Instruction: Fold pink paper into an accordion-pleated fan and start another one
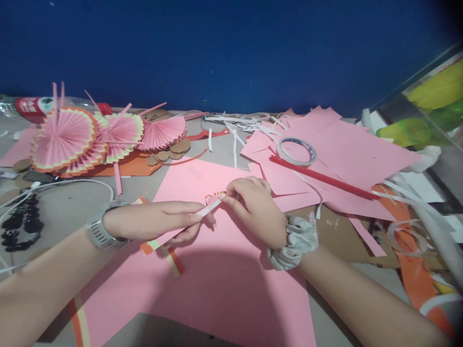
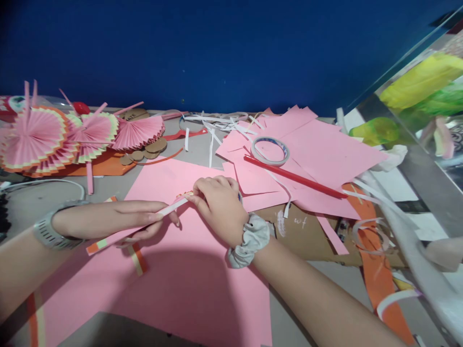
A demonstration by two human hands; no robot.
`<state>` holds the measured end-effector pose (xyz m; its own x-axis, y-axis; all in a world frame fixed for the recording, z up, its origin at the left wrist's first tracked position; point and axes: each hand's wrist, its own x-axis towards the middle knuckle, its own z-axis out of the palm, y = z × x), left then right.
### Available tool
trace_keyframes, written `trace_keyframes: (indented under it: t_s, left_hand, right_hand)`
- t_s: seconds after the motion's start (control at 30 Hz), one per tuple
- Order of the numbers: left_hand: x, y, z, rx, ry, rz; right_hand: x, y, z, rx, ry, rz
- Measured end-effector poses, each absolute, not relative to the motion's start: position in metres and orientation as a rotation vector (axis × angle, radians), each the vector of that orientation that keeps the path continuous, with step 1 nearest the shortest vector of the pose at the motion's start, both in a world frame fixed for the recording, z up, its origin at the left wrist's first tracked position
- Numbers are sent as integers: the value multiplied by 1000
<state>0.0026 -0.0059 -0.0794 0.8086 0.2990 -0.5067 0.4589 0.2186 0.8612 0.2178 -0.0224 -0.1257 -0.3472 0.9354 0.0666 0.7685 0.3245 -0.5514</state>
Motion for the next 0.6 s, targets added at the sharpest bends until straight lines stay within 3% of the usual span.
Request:
trace_keyframes:
  t_s: [0.6]
  left_hand:
    - [-1,-7,-75,1388,667,-137]
  right_hand:
    - [218,-24,-124,-1408,-2226,593]
